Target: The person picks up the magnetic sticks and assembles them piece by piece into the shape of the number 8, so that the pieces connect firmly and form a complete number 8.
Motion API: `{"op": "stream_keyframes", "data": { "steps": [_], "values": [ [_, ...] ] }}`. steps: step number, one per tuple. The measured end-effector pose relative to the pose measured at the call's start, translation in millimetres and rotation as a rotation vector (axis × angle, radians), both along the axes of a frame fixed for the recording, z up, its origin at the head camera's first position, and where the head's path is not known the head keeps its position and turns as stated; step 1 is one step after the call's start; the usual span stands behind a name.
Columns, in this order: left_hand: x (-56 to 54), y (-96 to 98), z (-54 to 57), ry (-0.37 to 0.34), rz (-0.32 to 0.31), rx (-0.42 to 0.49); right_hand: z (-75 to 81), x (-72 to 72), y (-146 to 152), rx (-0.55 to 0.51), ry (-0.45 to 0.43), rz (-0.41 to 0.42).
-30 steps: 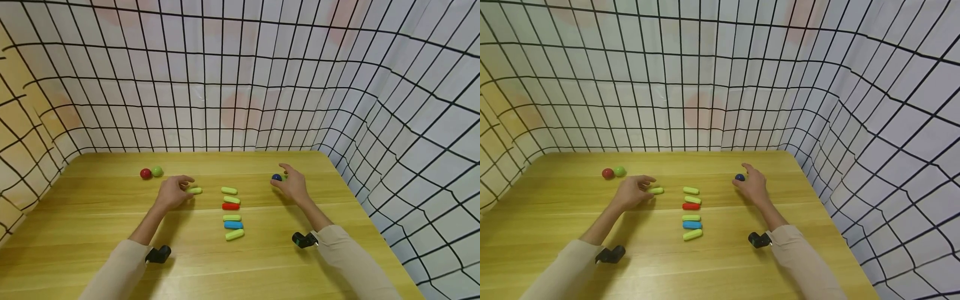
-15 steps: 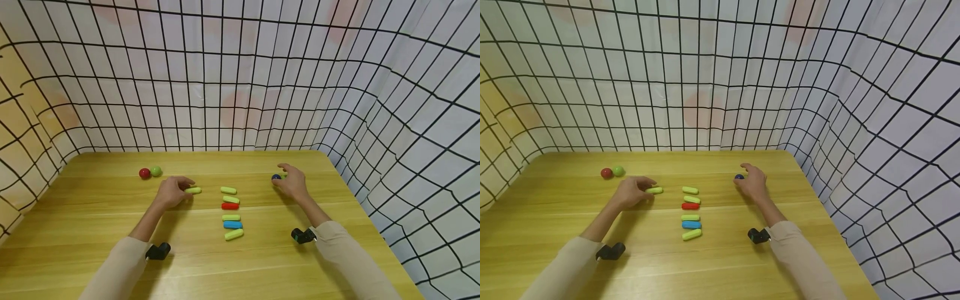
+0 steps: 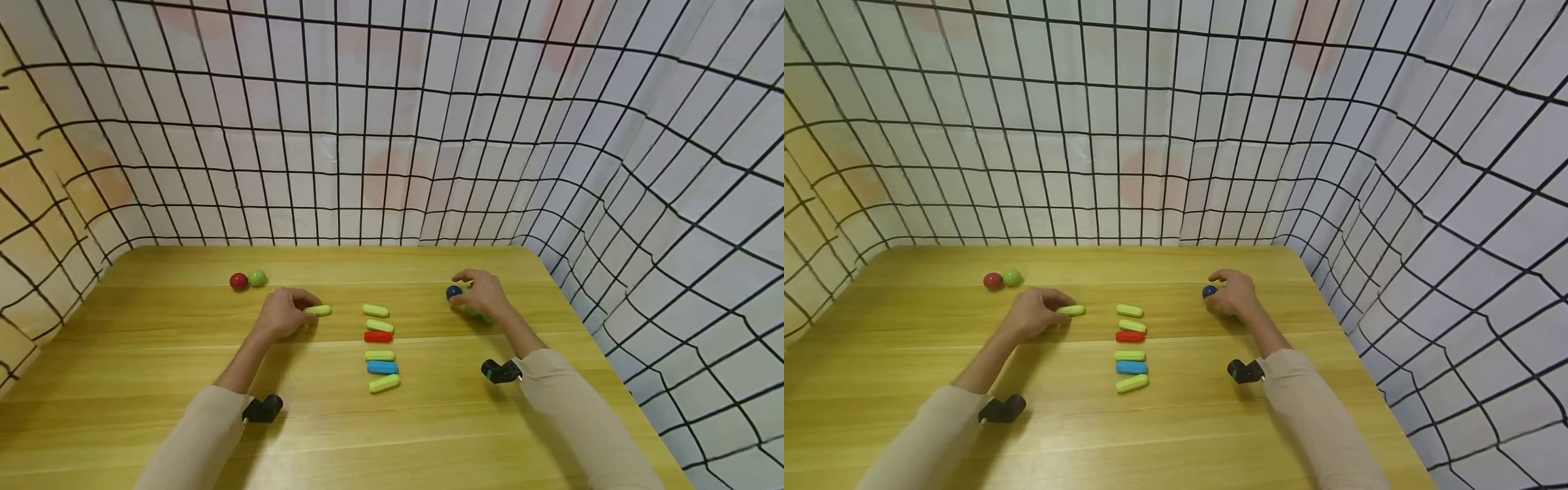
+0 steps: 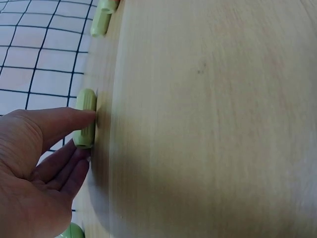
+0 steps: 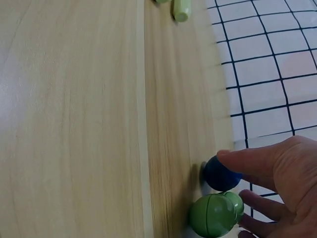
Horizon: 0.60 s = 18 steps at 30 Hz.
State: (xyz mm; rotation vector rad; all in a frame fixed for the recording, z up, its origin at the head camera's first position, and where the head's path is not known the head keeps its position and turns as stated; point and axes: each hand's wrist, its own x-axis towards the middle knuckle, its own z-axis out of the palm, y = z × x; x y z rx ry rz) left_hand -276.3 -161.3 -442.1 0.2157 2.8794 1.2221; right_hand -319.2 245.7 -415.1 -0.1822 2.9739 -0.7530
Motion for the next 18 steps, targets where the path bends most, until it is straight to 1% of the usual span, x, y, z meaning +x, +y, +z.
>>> {"op": "stream_keyframes", "data": {
  "steps": [6, 11, 18],
  "values": [
    [-0.6, 1.2, -0.8, -0.005, 0.006, 0.004, -0.8, -3.3, 1.5, 0.004, 0.002, 0.027],
    [-0.5, 1.0, -0.8, -0.010, 0.004, 0.015, -2.6, -6.3, 2.2, 0.017, 0.002, 0.034],
    [-0.8, -0.9, -2.4, -0.009, 0.007, 0.004, -2.0, -6.5, -1.5, 0.071, 0.012, 0.041]
  ]
}}
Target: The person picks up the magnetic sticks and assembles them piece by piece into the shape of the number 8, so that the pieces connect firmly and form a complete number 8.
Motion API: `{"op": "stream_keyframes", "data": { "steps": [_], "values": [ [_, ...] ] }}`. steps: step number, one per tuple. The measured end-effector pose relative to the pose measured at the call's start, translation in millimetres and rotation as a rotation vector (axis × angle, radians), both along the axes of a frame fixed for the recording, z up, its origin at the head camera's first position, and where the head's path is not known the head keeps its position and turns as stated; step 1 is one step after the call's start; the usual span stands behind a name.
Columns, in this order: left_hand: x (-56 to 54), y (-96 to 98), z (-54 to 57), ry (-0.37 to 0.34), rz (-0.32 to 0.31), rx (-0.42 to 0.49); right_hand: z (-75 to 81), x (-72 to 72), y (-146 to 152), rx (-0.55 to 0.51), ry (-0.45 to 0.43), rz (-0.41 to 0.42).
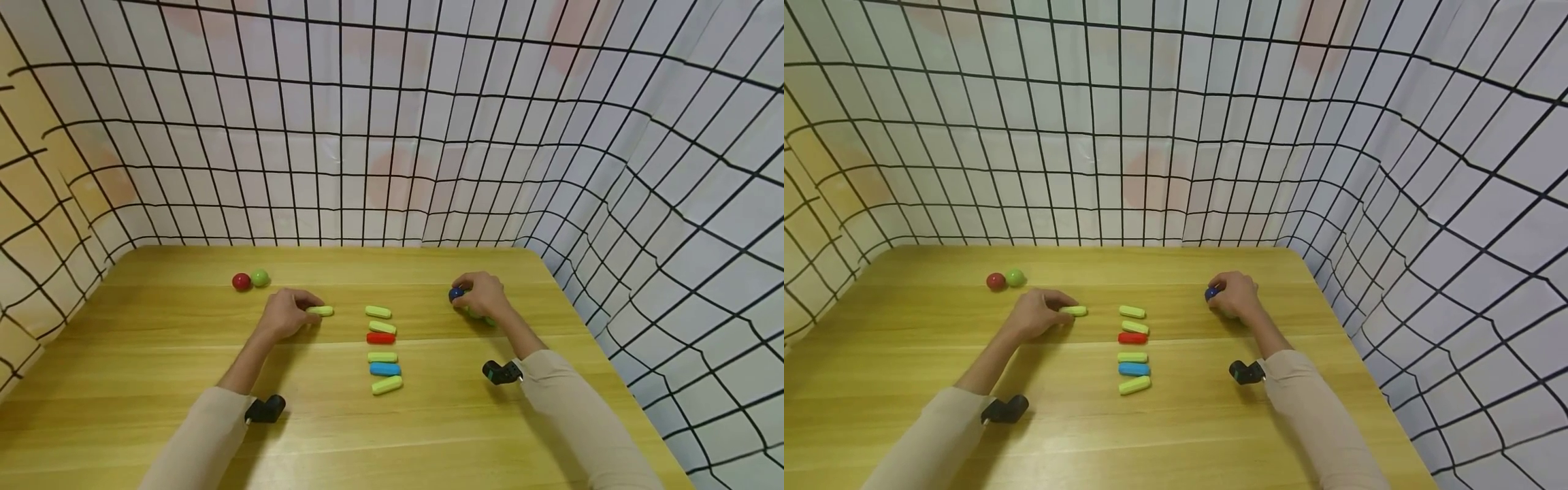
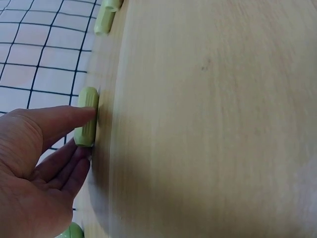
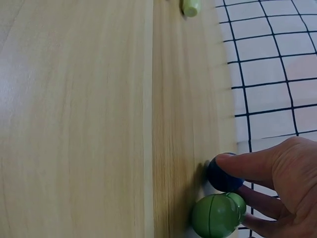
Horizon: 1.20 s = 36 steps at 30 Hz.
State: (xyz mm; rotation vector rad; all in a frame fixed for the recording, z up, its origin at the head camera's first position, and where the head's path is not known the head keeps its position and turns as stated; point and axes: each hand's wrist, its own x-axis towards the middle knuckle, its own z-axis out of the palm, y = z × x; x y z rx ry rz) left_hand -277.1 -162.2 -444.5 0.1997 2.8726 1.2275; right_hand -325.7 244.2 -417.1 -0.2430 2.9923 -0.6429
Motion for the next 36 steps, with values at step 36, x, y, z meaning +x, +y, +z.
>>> {"op": "stream_keyframes", "data": {
  "steps": [36],
  "values": [
    [-39.2, 53.9, 8.8, 0.022, 0.032, -0.055, -16.9, -19.9, -91, -0.274, 0.040, 0.007]
  ]
}}
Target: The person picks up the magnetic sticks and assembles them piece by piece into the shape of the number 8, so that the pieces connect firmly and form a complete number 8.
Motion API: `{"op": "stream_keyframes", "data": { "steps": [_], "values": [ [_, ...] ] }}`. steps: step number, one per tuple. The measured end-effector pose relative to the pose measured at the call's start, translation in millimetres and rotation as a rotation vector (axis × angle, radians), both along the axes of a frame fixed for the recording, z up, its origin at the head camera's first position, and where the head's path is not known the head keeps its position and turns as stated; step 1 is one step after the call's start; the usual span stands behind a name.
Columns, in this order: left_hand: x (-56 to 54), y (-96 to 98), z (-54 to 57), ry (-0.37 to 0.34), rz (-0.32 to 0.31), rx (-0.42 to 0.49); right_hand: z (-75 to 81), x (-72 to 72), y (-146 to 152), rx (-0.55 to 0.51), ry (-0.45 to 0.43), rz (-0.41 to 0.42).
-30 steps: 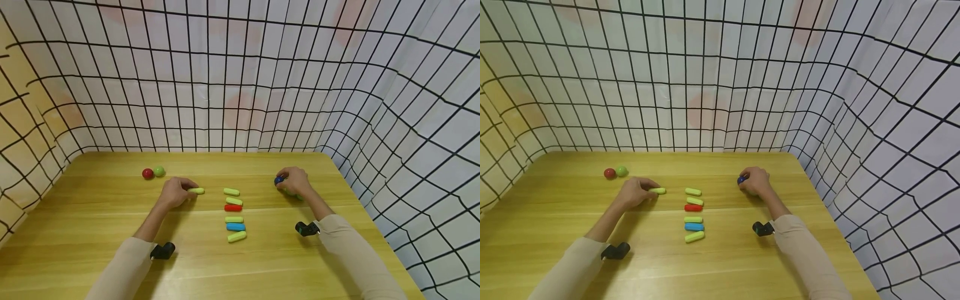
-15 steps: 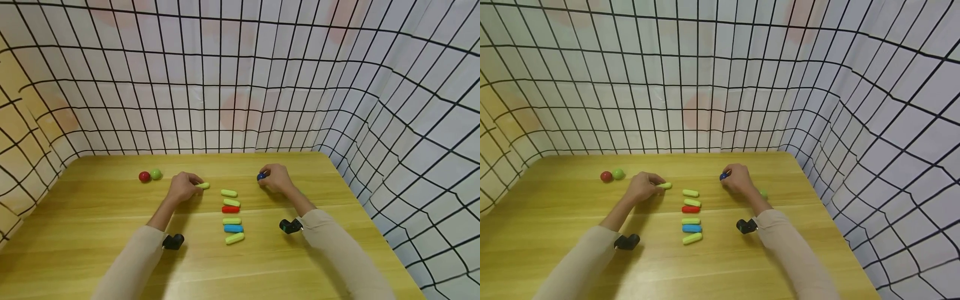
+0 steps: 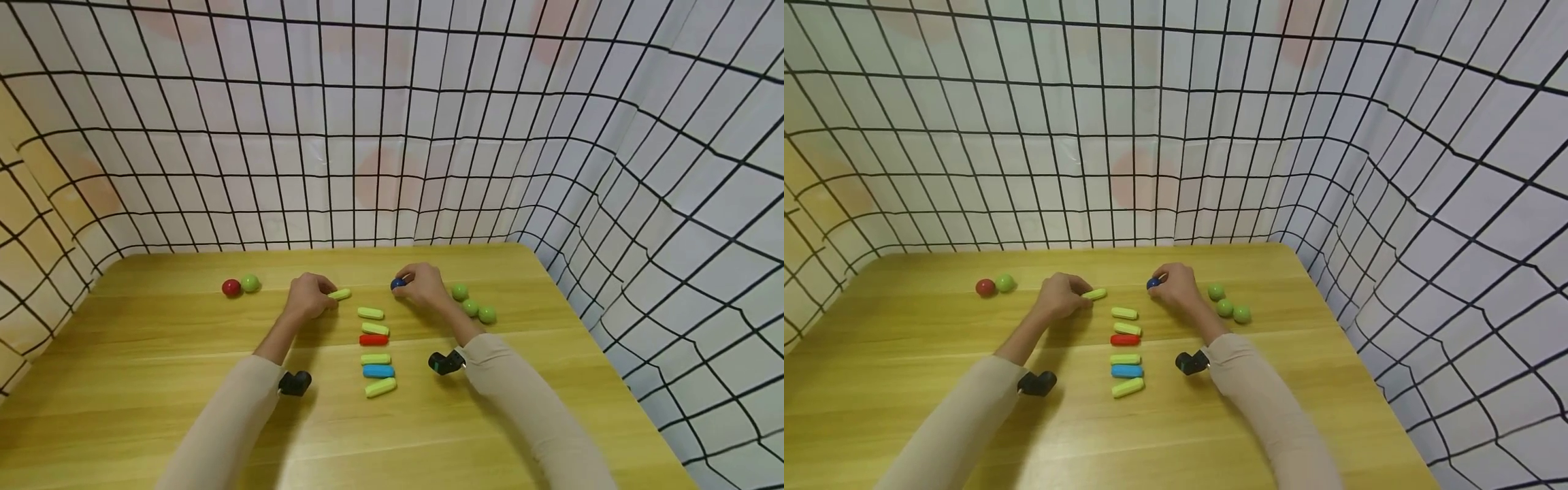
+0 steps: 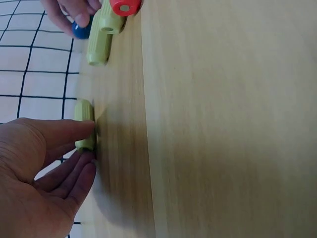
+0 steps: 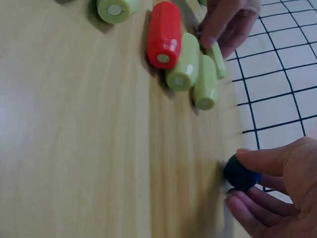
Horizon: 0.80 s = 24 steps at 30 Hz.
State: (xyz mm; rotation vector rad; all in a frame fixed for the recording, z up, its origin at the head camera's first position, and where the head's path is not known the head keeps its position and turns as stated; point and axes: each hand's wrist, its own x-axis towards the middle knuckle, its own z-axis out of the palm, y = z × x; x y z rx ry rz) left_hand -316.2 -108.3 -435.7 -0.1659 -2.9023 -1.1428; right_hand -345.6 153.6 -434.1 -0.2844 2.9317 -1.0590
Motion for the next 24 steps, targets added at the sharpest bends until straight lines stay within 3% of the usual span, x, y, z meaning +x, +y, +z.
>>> {"op": "stream_keyframes", "data": {
  "steps": [13, 24],
  "values": [
    [-5.7, 15.9, -2.8, -0.016, 0.020, 0.072, -13.2, 1.8, -21, -0.129, 0.023, -0.049],
    [-15.4, 26.1, -5.3, -0.126, 0.053, 0.151, -12.5, 2.7, -29, -0.148, 0.007, -0.054]
  ]
}}
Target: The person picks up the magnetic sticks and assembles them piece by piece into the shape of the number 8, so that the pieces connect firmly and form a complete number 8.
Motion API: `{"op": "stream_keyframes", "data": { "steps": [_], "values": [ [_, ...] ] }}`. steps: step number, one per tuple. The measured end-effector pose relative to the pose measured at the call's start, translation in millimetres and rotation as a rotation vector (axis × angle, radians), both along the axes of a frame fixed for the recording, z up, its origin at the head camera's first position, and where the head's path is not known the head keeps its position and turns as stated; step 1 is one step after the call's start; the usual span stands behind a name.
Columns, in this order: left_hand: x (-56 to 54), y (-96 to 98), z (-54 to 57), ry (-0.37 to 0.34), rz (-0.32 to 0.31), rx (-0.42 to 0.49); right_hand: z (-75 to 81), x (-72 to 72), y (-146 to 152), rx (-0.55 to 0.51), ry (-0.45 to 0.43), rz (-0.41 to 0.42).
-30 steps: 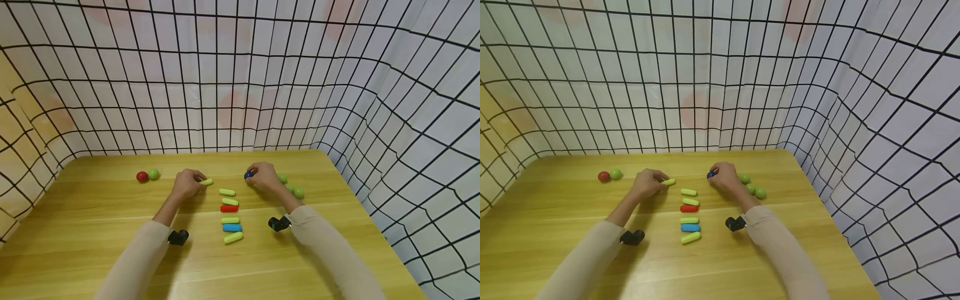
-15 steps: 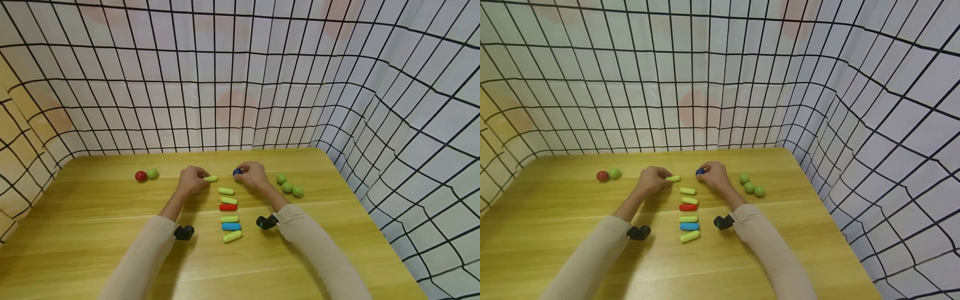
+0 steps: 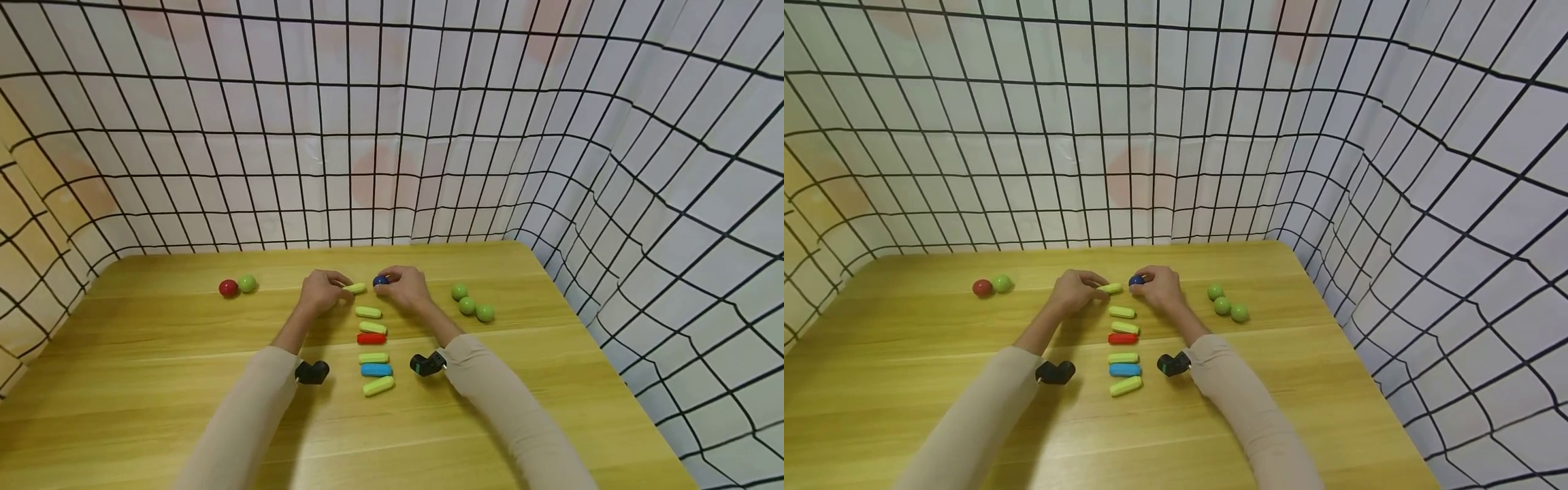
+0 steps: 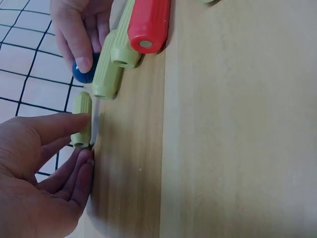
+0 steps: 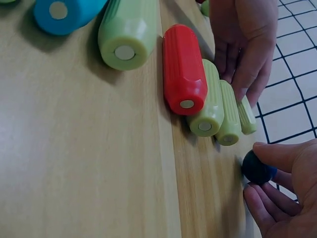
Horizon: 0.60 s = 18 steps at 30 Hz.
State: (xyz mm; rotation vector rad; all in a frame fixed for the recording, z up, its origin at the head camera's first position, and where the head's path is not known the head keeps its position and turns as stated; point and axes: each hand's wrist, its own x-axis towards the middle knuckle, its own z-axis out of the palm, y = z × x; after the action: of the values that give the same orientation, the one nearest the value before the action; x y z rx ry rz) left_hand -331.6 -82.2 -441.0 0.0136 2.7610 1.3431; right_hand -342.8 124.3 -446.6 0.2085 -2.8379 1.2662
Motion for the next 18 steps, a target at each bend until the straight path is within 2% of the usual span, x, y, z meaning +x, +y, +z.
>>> {"op": "stream_keyframes", "data": {
  "steps": [18],
  "values": [
    [-3.9, 6.3, 0.3, -0.006, -0.004, 0.033, -5.8, 0.9, -0.1, -0.005, 0.014, -0.004]
  ]
}}
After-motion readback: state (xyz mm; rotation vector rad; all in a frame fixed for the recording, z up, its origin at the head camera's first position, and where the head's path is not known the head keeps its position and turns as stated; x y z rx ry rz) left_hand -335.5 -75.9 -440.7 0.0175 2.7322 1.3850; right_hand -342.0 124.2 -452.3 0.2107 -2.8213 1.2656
